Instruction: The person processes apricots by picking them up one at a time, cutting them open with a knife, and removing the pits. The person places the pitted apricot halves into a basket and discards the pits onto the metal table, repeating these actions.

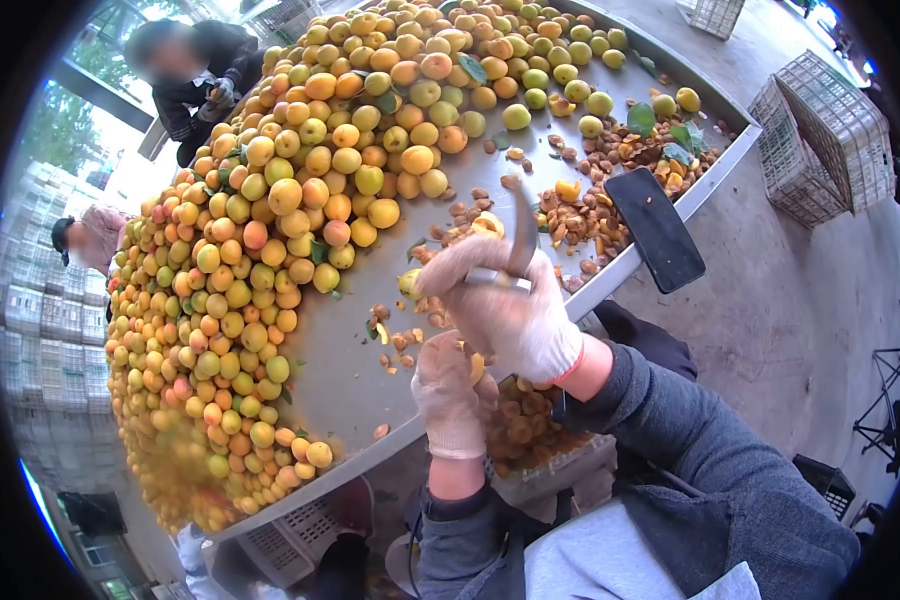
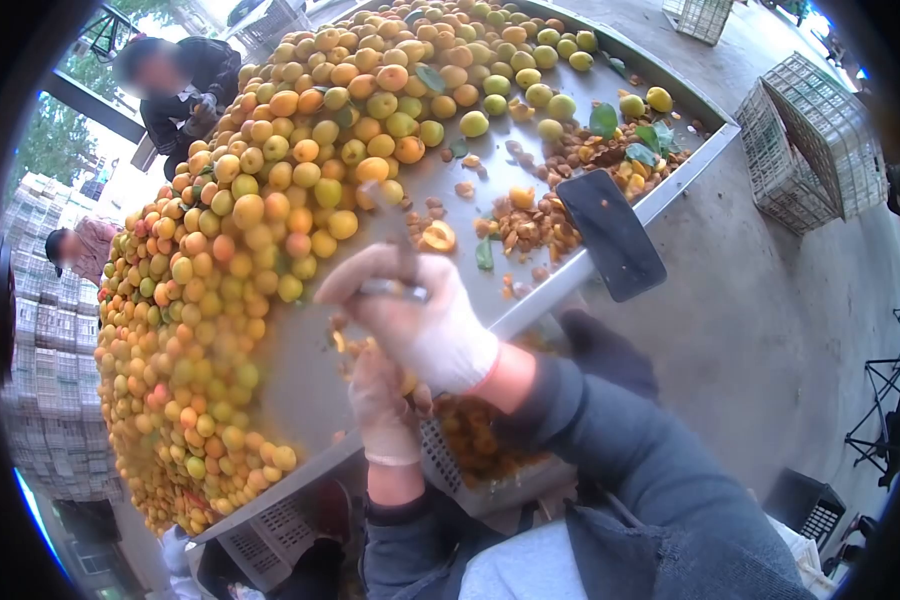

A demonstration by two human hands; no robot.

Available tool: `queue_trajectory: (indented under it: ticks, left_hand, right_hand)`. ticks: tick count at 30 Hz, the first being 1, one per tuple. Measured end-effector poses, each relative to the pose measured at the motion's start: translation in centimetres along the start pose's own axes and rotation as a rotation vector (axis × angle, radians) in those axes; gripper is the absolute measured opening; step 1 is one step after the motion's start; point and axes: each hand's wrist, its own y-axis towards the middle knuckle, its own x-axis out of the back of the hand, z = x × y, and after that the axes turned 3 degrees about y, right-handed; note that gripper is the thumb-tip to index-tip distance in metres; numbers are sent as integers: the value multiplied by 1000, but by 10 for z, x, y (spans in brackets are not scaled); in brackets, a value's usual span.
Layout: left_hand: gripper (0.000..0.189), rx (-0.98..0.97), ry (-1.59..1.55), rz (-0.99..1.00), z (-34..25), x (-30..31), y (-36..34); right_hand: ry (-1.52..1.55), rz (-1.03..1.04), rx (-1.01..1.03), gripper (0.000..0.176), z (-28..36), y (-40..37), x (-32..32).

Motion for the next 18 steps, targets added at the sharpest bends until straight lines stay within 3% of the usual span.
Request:
queue_trajectory:
  ticks: [1, 2, 3, 5, 7, 8, 10, 11, 13, 14, 16, 18]
  left_hand:
    - [17, -3, 60, -48, -1, -1, 0]
    - [17, -4, 61, -50, 0, 1, 1]
    - [18, -68, 158, -13, 2, 3, 2]
    - [19, -134, 256, 23, 2, 7, 2]
    - [22, -468, 651, 101, 1, 10, 0]
    - [22, -468, 652, 103, 5, 13, 1]
    - [26, -106, 140, 109, 12, 20, 4]
    - [26, -110, 139, 107, 12, 23, 5]
    - [28, 225, -634, 350, 8, 27, 8]
    - [28, 220, -633, 349, 10, 28, 11]
    - [35, 78, -501, -32, 11, 29, 18]
    - [37, 11, -526, -56, -3, 30, 16]
  right_hand:
    - [294, -92, -203, 11, -6, 8, 7]
    - [655, 84, -243, 12, -24, 16, 33]
    - [657, 85, -242, 12, -21, 15, 28]
    - [442, -239, -166, 14, -13, 13, 14]
    - [525, -211, -181, 17, -21, 17, 19]
    - [610, -247, -213, 18, -25, 18, 21]
    - [692, -279, -245, 19, -34, 19, 21]
    - [758, -270, -294, 20, -39, 18, 19]
    - [825, -251, -343, 22, -34, 18, 11]
    - [776, -308, -284, 20, -29, 17, 7]
    - [614, -333, -123, 17, -23, 19, 12]
    - [226, -266, -108, 15, -5, 14, 14]
